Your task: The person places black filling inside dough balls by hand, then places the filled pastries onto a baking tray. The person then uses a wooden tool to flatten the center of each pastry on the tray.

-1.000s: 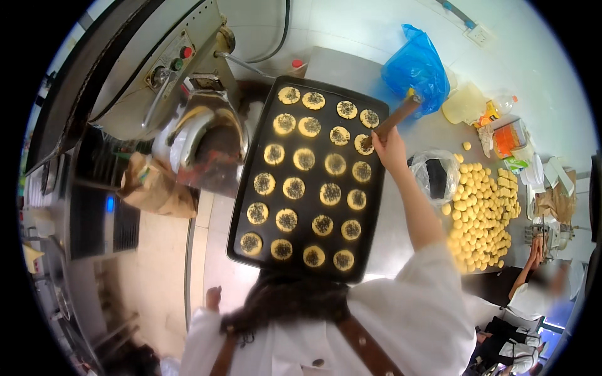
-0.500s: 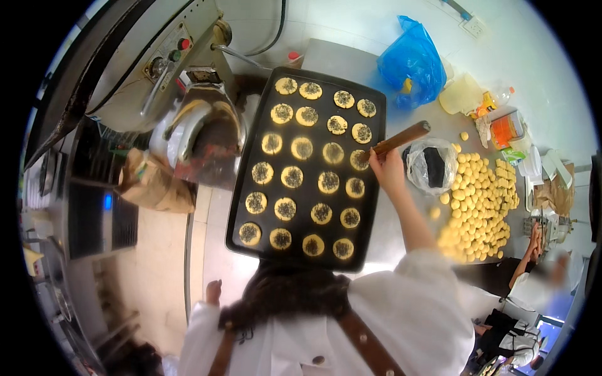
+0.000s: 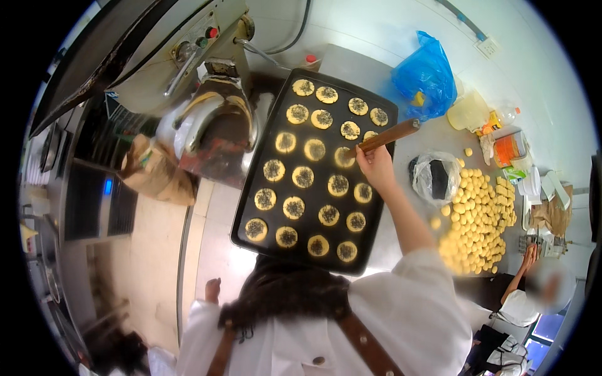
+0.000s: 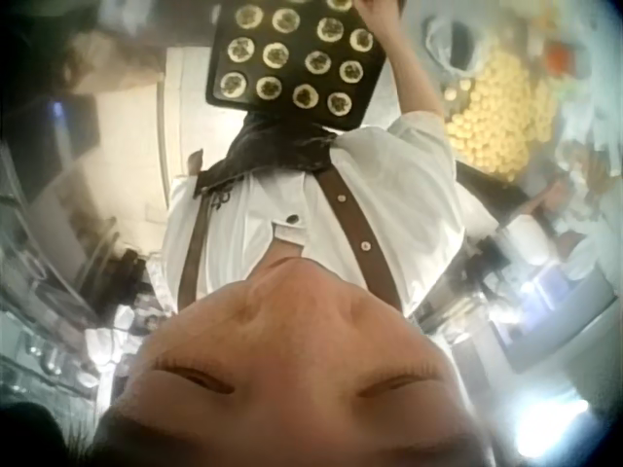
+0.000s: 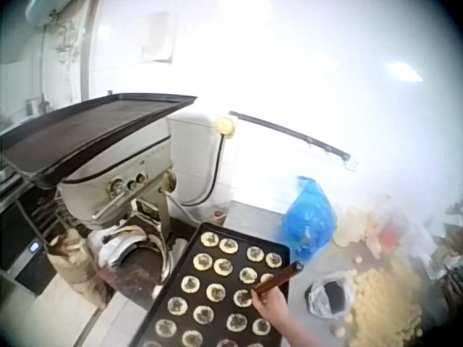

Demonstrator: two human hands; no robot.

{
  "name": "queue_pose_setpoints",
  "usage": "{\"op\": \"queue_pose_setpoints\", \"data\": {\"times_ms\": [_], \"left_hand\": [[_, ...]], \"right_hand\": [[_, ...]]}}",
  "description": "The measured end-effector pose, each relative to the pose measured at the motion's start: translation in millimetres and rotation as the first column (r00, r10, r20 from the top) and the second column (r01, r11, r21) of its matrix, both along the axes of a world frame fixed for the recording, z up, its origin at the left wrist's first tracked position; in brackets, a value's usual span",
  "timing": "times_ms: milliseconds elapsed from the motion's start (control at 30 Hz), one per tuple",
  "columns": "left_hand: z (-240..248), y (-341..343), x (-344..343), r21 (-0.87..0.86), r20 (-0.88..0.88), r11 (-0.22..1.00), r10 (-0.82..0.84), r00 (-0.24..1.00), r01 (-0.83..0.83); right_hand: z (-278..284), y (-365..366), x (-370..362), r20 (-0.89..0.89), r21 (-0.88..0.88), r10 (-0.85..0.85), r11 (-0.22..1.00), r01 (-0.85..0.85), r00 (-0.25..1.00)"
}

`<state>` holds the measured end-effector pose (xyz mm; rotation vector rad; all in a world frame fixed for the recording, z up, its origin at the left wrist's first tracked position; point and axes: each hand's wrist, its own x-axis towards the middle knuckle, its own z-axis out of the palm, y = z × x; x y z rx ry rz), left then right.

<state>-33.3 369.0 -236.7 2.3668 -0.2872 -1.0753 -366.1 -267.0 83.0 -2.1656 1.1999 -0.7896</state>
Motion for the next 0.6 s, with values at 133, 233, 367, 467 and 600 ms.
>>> {"op": "queue_pose_setpoints", "data": {"times_ms": [133,233,367,467,600], "left_hand": [[30,-13,-21,-0.121,-0.05,0.986,0.107,0.993,-0.113],[48,-10,-21,-0.129,-0.018,0.991,0.019,1.0,-0.022],[28,1,-23,-0.015,0.036,0.999,0.052,0.998,-0.052],[44,-22,-26,-0.053,-0.161,0.984,0.158,0.974,-0.168],[14,4,-17,-0.021,-0.09,0.99,0.136,0.987,-0.139]], "right_hand": [[-10,3,3,0.045,0.103,-0.036,0.994,0.032,0.998],[-19,-3,5,0.022,0.065,-0.025,0.998,0.024,0.999],[14,2,25,0.05,-0.02,0.043,0.999,-0.042,0.998],[27,4,43,0.1,0.051,0.087,0.994,-0.092,0.991],[5,2,76,0.041,-0.01,0.154,0.988,-0.154,0.987]]}}
